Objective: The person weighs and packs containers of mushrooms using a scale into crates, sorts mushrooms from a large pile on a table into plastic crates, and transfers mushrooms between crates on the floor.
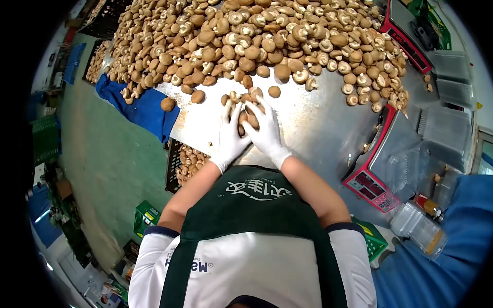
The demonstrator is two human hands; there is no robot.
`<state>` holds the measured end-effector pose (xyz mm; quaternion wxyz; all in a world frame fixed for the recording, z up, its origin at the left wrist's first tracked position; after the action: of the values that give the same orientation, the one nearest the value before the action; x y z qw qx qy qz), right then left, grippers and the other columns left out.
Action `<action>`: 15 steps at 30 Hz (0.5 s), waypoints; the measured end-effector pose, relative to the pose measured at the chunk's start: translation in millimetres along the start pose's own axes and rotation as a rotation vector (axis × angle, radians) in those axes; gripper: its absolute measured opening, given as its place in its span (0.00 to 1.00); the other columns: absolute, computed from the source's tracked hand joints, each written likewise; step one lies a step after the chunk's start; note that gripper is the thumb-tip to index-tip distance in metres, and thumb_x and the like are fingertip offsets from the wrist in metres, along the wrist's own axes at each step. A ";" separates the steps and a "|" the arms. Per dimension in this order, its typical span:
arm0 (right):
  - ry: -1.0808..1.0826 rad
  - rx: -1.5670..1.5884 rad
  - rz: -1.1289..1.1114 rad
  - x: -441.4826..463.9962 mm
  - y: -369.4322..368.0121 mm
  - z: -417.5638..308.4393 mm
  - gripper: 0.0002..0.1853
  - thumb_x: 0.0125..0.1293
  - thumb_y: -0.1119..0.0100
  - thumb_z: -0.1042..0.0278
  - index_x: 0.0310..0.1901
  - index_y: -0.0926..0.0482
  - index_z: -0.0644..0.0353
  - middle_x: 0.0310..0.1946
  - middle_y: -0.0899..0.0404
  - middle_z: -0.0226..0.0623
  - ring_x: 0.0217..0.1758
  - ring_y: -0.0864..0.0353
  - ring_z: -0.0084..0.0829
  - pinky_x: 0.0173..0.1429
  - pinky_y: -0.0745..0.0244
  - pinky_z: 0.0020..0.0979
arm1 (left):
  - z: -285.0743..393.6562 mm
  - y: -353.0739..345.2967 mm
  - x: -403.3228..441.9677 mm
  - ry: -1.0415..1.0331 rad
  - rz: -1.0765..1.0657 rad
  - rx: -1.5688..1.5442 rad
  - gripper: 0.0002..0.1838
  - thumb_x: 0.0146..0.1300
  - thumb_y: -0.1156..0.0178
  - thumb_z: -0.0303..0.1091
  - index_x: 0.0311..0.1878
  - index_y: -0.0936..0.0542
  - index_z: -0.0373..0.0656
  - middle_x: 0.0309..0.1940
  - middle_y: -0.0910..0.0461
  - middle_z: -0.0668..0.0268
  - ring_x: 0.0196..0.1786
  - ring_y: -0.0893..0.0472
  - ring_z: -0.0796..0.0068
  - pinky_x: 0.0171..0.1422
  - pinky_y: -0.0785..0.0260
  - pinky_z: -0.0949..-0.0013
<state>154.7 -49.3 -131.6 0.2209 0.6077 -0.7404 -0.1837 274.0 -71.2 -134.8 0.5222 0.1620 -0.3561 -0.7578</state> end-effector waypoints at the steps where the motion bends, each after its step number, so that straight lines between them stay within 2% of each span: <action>1: 0.032 0.059 -0.034 -10.1 0.8 -2.7 0.30 0.56 0.34 0.66 0.63 0.26 0.55 0.66 0.35 0.49 0.68 0.34 0.48 0.72 0.39 0.42 | -6.0 -3.1 -9.1 -0.025 -0.005 0.028 0.46 0.48 0.30 0.39 0.72 0.38 0.42 0.72 0.46 0.43 0.72 0.43 0.36 0.74 0.46 0.45; 2: 0.121 -0.010 -0.037 -21.8 -0.1 -4.1 0.32 0.53 0.32 0.65 0.63 0.26 0.54 0.64 0.33 0.48 0.64 0.30 0.47 0.70 0.37 0.43 | -13.4 -6.9 -20.0 -0.019 -0.033 0.072 0.47 0.48 0.29 0.39 0.72 0.39 0.41 0.72 0.47 0.42 0.72 0.44 0.36 0.74 0.46 0.45; 3: 0.182 -0.032 -0.055 -28.2 0.9 -7.1 0.32 0.53 0.32 0.63 0.63 0.26 0.54 0.63 0.32 0.48 0.64 0.31 0.47 0.70 0.37 0.44 | -15.2 -6.4 -25.4 -0.009 -0.058 0.111 0.49 0.47 0.29 0.39 0.72 0.40 0.39 0.73 0.49 0.42 0.73 0.45 0.35 0.74 0.47 0.45; 6: 0.098 -0.175 0.003 -41.0 17.9 13.9 0.34 0.54 0.33 0.62 0.65 0.28 0.55 0.61 0.31 0.47 0.65 0.33 0.49 0.70 0.39 0.46 | -24.7 6.2 -30.7 0.048 -0.019 0.035 0.56 0.46 0.25 0.46 0.74 0.45 0.38 0.73 0.53 0.40 0.74 0.48 0.37 0.74 0.49 0.44; 9: 0.043 -0.250 0.254 -22.5 56.5 43.1 0.34 0.54 0.34 0.65 0.64 0.30 0.62 0.65 0.34 0.49 0.68 0.36 0.50 0.73 0.44 0.46 | -35.6 20.4 -31.1 0.069 0.033 0.037 0.61 0.45 0.23 0.51 0.75 0.49 0.38 0.74 0.55 0.40 0.74 0.50 0.37 0.75 0.50 0.43; 12: -0.001 -0.389 0.503 28.5 109.5 49.9 0.34 0.64 0.40 0.65 0.70 0.38 0.61 0.71 0.43 0.51 0.74 0.46 0.50 0.77 0.53 0.51 | -54.2 32.1 -32.1 0.099 0.087 0.055 0.62 0.44 0.22 0.49 0.75 0.50 0.38 0.75 0.58 0.39 0.76 0.53 0.38 0.77 0.55 0.43; 13: -0.086 -0.413 0.542 44.4 122.7 63.8 0.34 0.66 0.41 0.61 0.71 0.39 0.59 0.72 0.45 0.51 0.75 0.47 0.51 0.76 0.52 0.51 | -51.7 40.5 -26.7 0.100 0.120 0.055 0.61 0.44 0.22 0.49 0.75 0.50 0.36 0.75 0.58 0.39 0.76 0.54 0.37 0.77 0.55 0.43; 15: -0.232 -0.405 0.463 71.8 122.1 95.0 0.36 0.66 0.41 0.57 0.73 0.42 0.55 0.74 0.49 0.50 0.76 0.49 0.51 0.77 0.52 0.53 | -53.5 47.7 -20.3 0.162 0.151 0.134 0.60 0.45 0.23 0.50 0.74 0.48 0.35 0.75 0.57 0.39 0.76 0.54 0.37 0.77 0.56 0.42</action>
<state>-9.3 -95.7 -137.4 0.2875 0.3418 -0.8275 -0.3402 347.5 -82.2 -140.6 0.5928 0.2299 -0.3740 -0.6751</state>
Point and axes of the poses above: each hand's wrist, its own x-axis towards the middle knuckle, its own y-axis out of the back of the hand, z = x × y, the point moved 8 cm from there along x, towards the middle knuckle
